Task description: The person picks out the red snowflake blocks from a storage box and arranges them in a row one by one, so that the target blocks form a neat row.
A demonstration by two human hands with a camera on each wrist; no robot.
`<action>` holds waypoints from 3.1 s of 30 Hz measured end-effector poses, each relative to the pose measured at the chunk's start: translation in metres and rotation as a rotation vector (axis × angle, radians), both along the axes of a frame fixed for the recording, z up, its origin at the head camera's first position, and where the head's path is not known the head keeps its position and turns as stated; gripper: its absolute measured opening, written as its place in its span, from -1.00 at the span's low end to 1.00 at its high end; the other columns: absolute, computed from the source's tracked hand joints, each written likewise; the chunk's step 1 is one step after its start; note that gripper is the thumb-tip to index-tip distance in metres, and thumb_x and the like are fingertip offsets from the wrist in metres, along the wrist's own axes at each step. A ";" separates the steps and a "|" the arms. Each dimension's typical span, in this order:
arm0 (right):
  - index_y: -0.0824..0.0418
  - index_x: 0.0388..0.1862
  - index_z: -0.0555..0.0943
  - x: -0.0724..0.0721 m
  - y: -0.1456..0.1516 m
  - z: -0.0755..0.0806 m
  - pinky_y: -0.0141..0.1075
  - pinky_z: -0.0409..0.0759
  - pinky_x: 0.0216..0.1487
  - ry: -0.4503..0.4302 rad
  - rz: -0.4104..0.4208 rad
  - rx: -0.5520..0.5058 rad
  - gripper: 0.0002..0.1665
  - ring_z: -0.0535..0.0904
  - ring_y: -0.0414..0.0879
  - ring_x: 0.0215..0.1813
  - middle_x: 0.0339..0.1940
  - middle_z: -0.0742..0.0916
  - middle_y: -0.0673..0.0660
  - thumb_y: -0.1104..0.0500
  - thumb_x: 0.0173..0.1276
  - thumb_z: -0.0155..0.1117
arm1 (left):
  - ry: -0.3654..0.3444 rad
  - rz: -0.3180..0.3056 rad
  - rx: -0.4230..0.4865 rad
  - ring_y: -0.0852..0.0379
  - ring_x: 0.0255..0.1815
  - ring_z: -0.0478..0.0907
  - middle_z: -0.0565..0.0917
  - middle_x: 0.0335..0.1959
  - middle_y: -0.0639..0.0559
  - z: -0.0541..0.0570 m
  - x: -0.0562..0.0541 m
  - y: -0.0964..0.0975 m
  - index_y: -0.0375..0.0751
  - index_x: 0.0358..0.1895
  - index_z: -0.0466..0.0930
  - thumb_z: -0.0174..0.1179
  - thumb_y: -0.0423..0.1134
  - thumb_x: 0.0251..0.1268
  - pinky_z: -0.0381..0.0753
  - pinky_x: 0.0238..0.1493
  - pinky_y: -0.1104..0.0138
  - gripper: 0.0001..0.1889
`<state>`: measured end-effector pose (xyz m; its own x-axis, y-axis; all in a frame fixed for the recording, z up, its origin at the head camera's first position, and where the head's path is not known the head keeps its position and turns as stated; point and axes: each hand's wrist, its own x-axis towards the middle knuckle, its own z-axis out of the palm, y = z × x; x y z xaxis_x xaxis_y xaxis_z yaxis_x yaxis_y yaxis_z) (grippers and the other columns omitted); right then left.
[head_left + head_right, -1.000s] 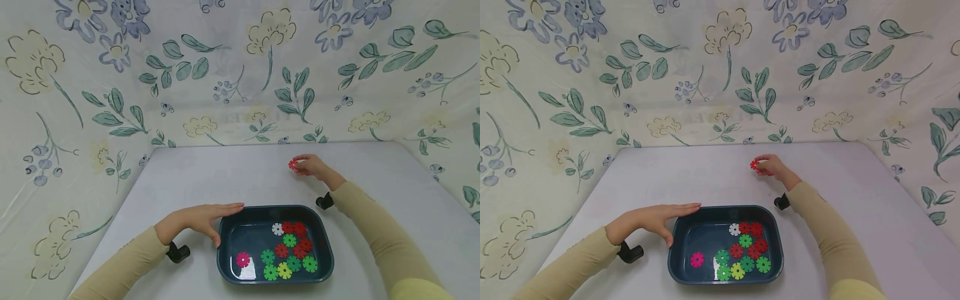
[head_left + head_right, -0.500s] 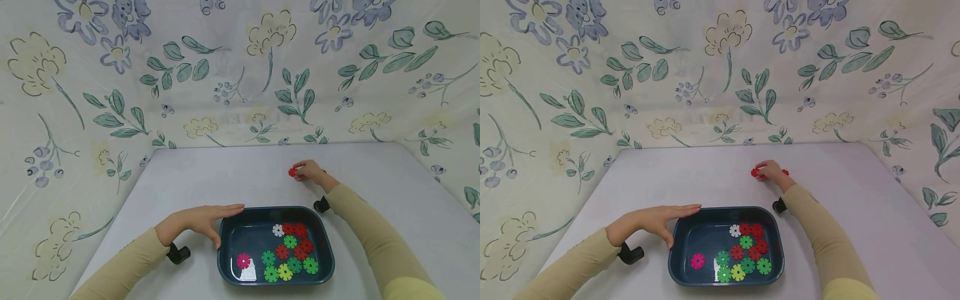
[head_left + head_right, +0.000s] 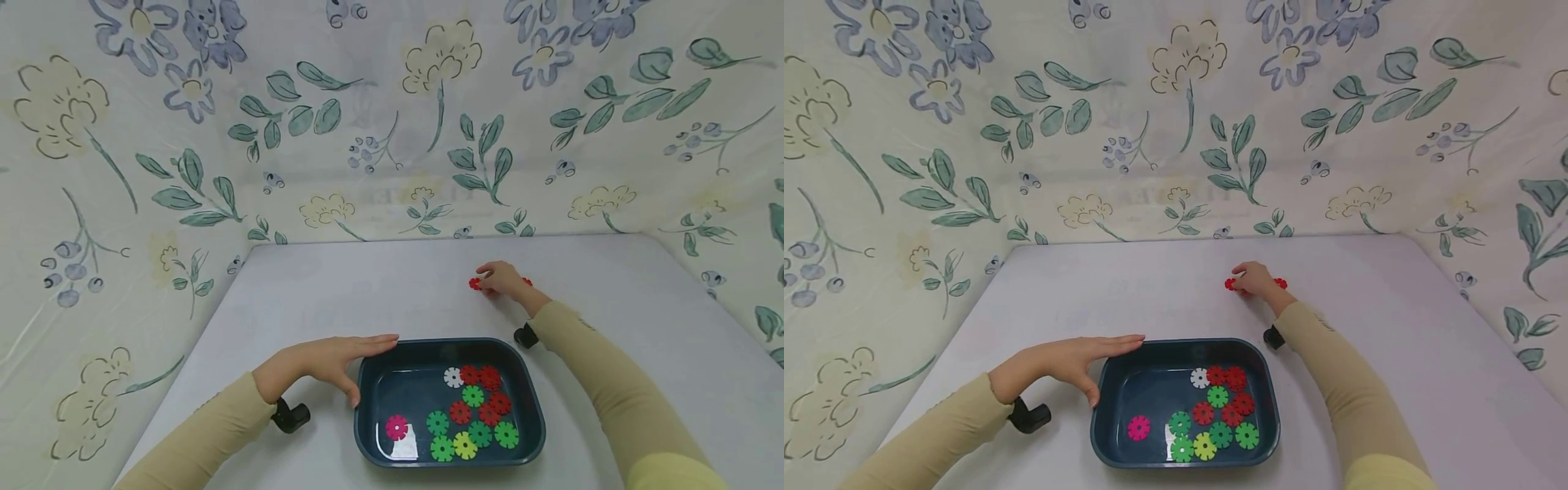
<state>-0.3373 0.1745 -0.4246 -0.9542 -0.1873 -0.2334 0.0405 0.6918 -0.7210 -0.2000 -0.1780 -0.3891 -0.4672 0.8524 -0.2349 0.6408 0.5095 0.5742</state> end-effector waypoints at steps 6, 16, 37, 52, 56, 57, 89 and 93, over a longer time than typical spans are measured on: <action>0.31 0.17 0.43 -0.004 -0.006 -0.004 -0.15 0.52 -0.02 0.083 0.123 0.226 -0.51 0.44 0.12 -0.03 0.09 0.50 0.37 0.17 0.27 0.17 | 0.002 0.005 -0.004 0.08 0.47 -0.07 -0.04 0.48 0.06 0.000 0.000 -0.001 -0.14 0.44 -0.06 0.37 0.15 -0.21 0.17 0.32 0.06 0.11; 0.36 0.08 0.49 -0.002 -0.004 -0.004 -0.09 0.49 0.04 0.127 0.136 0.282 -0.58 0.42 0.16 0.04 0.08 0.52 0.37 0.19 0.28 0.16 | 0.033 -0.010 0.006 0.05 0.46 -0.03 -0.02 0.47 0.02 0.001 0.001 0.000 -0.18 0.43 -0.05 0.38 0.12 -0.20 0.19 0.31 0.03 0.11; 0.31 0.11 0.44 0.028 0.014 0.079 -0.21 0.58 -0.29 0.206 0.129 0.016 -0.57 0.49 0.02 -0.36 -0.13 0.56 0.31 0.10 0.35 0.11 | 0.021 -0.024 0.008 0.02 0.46 -0.05 -0.02 0.47 -0.04 0.002 0.001 -0.001 -0.20 0.43 -0.06 0.37 0.14 -0.18 0.18 0.31 0.03 0.10; 0.28 -0.01 0.54 0.107 -0.036 0.106 -0.32 0.55 -0.43 0.195 0.503 -0.048 -0.67 0.52 -0.15 -0.48 -0.32 0.64 0.10 0.17 0.27 0.21 | 0.008 0.002 -0.005 0.04 0.46 -0.05 -0.02 0.47 -0.01 0.005 0.002 0.000 -0.17 0.44 -0.06 0.38 0.11 -0.18 0.19 0.30 0.03 0.10; 0.21 -0.03 0.57 0.124 -0.052 0.094 -0.37 0.57 -0.39 0.138 0.649 -0.027 -0.69 0.54 -0.15 -0.43 -0.33 0.64 0.03 0.16 0.24 0.24 | -0.002 0.009 -0.007 0.06 0.46 -0.06 -0.02 0.47 0.02 0.004 0.002 0.000 -0.15 0.44 -0.06 0.36 0.14 -0.17 0.18 0.31 0.03 0.09; 0.20 -0.03 0.57 0.127 -0.056 0.091 -0.38 0.57 -0.38 0.124 0.688 -0.019 -0.68 0.54 -0.16 -0.42 -0.33 0.64 0.02 0.17 0.24 0.25 | -0.002 0.008 -0.006 0.06 0.47 -0.06 -0.02 0.47 0.03 0.004 0.002 0.000 -0.14 0.44 -0.06 0.36 0.14 -0.17 0.18 0.31 0.02 0.09; -0.03 -0.25 0.50 0.142 -0.103 0.029 -0.48 0.46 -0.33 0.041 1.203 0.710 -0.67 0.42 -0.27 -0.39 -0.39 0.57 -0.17 0.09 0.03 0.44 | 0.000 -0.033 0.036 0.00 0.46 -0.06 -0.02 0.46 -0.10 0.004 0.001 0.000 -0.26 0.42 -0.05 0.43 -0.02 -0.19 0.15 0.32 0.02 0.09; -0.03 -0.25 0.52 0.141 -0.104 0.027 -0.49 0.46 -0.34 0.069 1.199 0.694 -0.73 0.43 -0.29 -0.41 -0.40 0.59 -0.17 0.07 0.08 0.40 | 0.001 -0.034 0.040 0.00 0.46 -0.07 -0.02 0.46 -0.12 0.003 0.001 -0.001 -0.23 0.43 -0.06 0.43 -0.03 -0.18 0.15 0.32 0.02 0.09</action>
